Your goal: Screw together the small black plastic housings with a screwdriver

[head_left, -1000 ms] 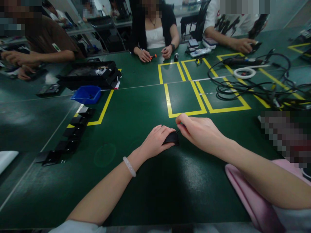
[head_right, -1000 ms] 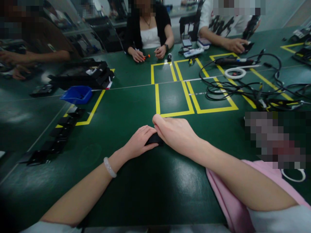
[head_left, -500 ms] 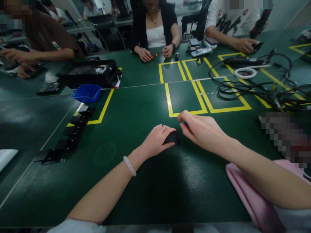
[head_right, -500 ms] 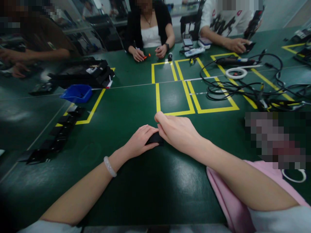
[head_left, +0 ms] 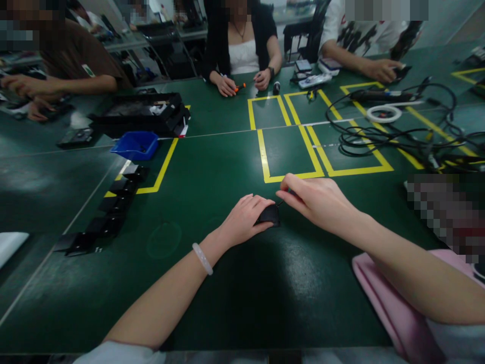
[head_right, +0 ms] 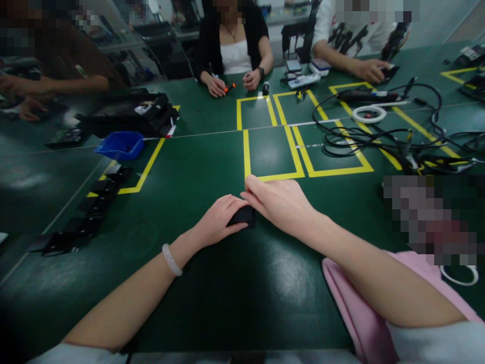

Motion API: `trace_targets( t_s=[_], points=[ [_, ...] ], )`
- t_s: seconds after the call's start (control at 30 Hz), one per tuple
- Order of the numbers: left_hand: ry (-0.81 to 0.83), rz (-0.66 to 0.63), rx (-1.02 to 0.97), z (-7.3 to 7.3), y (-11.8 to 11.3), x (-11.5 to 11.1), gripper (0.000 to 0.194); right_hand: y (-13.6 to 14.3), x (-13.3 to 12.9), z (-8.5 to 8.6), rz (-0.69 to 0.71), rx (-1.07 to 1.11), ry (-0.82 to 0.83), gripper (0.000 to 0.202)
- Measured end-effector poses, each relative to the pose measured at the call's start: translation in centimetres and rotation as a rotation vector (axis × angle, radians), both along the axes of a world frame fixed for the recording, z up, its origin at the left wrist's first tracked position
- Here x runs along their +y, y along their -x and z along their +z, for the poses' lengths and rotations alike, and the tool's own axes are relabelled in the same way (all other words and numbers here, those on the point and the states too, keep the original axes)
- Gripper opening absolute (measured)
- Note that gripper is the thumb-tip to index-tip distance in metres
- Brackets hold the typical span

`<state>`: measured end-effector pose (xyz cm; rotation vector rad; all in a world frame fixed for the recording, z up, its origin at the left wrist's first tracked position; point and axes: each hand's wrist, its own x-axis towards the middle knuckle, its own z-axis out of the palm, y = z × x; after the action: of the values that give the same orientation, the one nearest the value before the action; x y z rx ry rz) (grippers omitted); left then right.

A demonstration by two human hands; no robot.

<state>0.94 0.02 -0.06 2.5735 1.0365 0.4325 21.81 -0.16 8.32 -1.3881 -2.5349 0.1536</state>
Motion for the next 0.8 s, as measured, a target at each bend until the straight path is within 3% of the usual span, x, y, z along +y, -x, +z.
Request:
trace_targets(
  t_s=[0.27, 0.8],
  points=[
    [-0.001, -0.001, -0.003, 0.15, -0.03, -0.04, 0.041, 0.12, 0.08, 0.0, -0.004, 0.055, -0.012, 0.018],
    [0.007, -0.005, -0.002, 0.17, 0.0, -0.01, 0.042, 0.08, -0.07, 0.26, -0.019, -0.065, -0.041, 0.021]
  ],
)
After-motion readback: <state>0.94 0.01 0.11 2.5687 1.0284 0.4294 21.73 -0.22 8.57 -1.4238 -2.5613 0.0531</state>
